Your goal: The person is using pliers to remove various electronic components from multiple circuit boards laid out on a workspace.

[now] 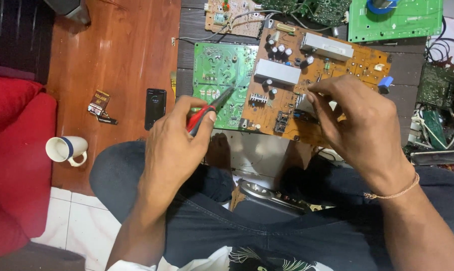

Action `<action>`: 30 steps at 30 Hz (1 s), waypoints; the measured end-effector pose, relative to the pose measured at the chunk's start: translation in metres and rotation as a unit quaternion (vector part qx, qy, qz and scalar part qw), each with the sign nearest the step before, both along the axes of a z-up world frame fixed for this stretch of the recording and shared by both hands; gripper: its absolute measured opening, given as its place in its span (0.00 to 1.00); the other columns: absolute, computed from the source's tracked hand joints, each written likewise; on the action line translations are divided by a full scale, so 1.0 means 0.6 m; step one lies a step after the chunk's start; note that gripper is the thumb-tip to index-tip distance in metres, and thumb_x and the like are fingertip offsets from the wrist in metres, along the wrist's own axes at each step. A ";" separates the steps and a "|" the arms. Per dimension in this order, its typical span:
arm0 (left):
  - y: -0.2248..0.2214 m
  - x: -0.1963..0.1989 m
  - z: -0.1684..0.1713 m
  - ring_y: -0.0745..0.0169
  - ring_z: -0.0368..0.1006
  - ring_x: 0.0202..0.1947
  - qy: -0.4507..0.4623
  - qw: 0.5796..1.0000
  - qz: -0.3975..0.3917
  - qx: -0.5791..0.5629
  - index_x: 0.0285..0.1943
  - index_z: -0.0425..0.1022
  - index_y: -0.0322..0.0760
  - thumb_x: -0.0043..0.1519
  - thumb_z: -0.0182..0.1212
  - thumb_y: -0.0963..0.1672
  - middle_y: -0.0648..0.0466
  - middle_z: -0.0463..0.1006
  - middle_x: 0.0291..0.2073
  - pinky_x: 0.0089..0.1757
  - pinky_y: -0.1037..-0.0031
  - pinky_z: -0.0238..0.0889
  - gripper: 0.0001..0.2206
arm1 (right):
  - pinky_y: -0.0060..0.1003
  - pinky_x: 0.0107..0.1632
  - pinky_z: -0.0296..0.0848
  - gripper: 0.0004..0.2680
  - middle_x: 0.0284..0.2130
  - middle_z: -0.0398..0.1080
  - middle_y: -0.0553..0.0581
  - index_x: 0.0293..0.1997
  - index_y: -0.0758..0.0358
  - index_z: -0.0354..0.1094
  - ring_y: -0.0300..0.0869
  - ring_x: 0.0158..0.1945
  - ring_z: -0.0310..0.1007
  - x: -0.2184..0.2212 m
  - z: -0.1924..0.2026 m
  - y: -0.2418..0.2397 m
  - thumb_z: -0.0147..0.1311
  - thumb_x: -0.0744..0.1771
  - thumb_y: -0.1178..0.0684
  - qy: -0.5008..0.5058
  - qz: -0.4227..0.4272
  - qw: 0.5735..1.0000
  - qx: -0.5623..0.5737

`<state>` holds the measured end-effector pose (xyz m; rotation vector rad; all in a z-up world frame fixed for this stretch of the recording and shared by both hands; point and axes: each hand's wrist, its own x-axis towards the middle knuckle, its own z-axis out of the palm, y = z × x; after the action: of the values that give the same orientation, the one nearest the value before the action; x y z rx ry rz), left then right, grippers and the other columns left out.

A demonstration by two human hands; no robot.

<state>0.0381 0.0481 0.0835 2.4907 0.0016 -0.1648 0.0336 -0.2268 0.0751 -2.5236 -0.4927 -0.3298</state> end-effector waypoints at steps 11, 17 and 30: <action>-0.001 -0.011 -0.019 0.49 0.75 0.36 -0.084 0.996 -0.036 -0.016 0.53 0.76 0.29 0.63 0.62 0.43 0.45 0.79 0.40 0.38 0.61 0.68 0.13 | 0.35 0.35 0.68 0.04 0.38 0.76 0.63 0.48 0.77 0.76 0.44 0.33 0.70 0.002 0.003 -0.016 0.65 0.71 0.72 -0.044 -0.042 0.998 -0.003; -0.002 -0.008 -0.015 0.53 0.75 0.32 -0.076 0.996 -0.023 -0.049 0.50 0.80 0.31 0.63 0.60 0.42 0.48 0.78 0.36 0.35 0.66 0.68 0.10 | 0.37 0.36 0.67 0.04 0.38 0.75 0.62 0.49 0.77 0.76 0.45 0.34 0.70 -0.001 0.003 -0.017 0.64 0.71 0.72 -0.049 -0.048 0.998 -0.003; -0.024 -0.030 -0.009 0.53 0.74 0.39 -0.232 0.958 -0.135 -0.099 0.57 0.75 0.29 0.60 0.69 0.37 0.44 0.76 0.44 0.39 0.68 0.70 0.16 | 0.33 0.42 0.77 0.16 0.48 0.72 0.66 0.60 0.75 0.68 0.45 0.42 0.76 0.011 0.002 0.033 0.67 0.67 0.61 -0.015 0.039 0.985 0.168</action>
<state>0.0201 0.0338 0.0782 2.2630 -0.5269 0.2964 0.0402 -0.2072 0.0763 -2.1698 -0.4999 -0.3857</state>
